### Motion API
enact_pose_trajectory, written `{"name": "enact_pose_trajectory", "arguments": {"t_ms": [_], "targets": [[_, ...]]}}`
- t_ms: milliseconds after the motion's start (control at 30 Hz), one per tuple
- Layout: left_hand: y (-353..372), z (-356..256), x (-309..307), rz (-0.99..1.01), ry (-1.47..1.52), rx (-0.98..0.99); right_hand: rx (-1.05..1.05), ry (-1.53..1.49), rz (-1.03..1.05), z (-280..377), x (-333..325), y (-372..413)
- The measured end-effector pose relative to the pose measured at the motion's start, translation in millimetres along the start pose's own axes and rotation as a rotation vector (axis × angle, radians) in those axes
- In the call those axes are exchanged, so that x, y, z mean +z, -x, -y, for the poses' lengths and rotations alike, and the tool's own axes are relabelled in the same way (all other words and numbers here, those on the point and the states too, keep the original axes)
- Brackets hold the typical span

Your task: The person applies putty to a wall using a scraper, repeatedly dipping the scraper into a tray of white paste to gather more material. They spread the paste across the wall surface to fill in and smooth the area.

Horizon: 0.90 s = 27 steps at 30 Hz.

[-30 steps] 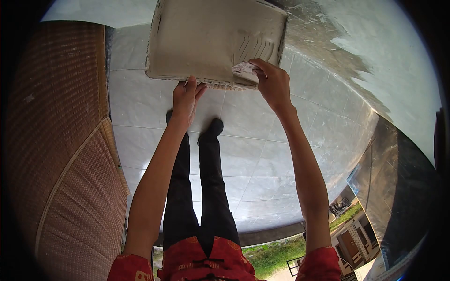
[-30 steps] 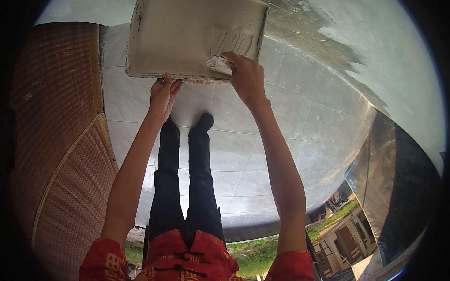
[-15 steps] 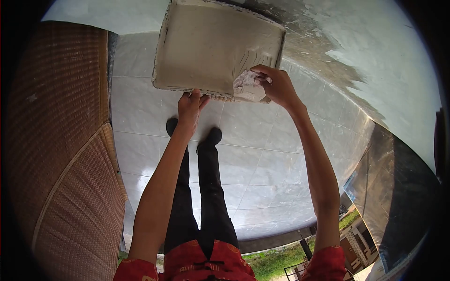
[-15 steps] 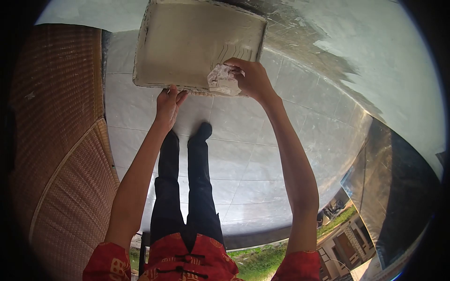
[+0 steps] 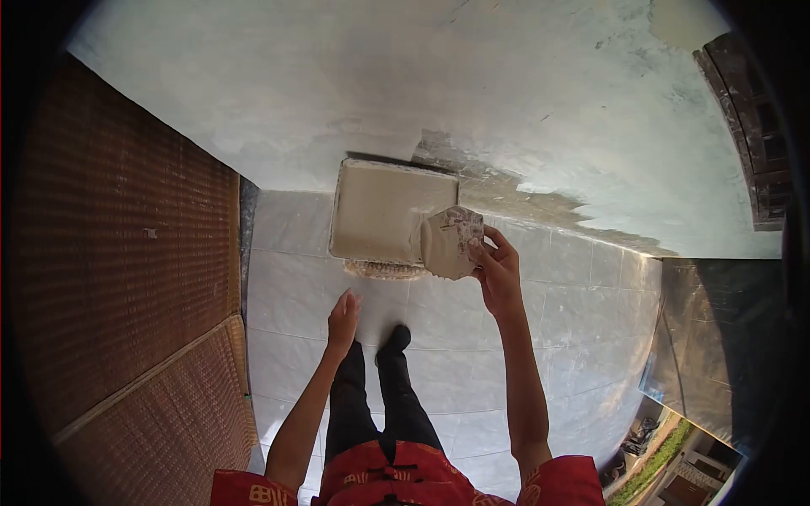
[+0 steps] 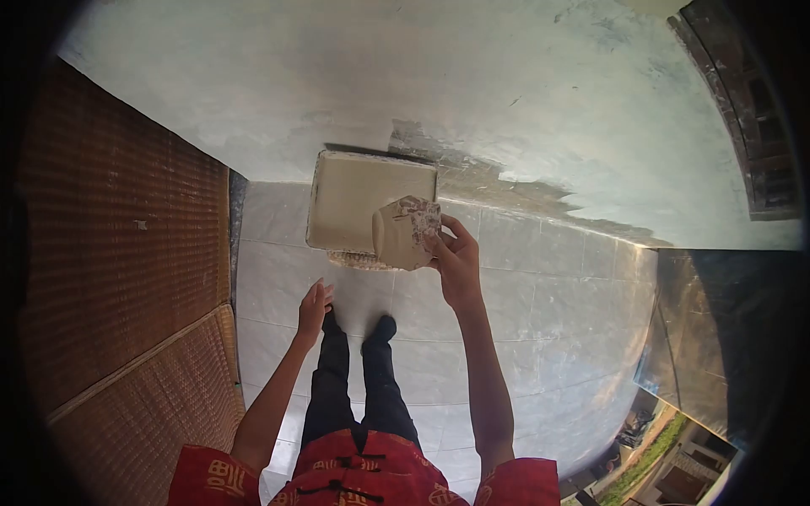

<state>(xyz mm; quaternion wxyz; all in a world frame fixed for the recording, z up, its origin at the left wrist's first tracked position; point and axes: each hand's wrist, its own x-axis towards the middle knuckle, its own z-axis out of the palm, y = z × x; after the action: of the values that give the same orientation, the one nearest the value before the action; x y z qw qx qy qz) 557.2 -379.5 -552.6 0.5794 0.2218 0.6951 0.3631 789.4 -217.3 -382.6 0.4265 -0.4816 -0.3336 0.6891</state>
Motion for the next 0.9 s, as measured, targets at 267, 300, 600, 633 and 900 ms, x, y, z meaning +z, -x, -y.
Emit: {"name": "enact_pose_trajectory", "arguments": {"t_ms": [267, 300, 600, 633, 900], "targets": [[77.9, -216.8, -122.2, -0.457, -0.463, 0.823, -0.295, -0.159, 0.173, 146.8, 136.1, 64.1], [91.6, -245.2, -135.6, -0.501, -0.448, 0.861, -0.33, -0.158, 0.22, 165.0, 154.5, 70.8], [225.8, -460.2, -262.3, -1.029, -0.636, 1.574, -0.65, -0.219, 0.451, 275.0, 312.6, 111.8], [231.1, -474.1, -279.6, -1.084, -0.65, 1.62, -0.702, -0.173, 0.449, 282.1, 328.8, 116.5], [231.1, -531.4, -402.1, -1.176, -0.714, 1.801, -0.842, -0.084, 0.337, 294.5, 430.7, 130.0]]}}
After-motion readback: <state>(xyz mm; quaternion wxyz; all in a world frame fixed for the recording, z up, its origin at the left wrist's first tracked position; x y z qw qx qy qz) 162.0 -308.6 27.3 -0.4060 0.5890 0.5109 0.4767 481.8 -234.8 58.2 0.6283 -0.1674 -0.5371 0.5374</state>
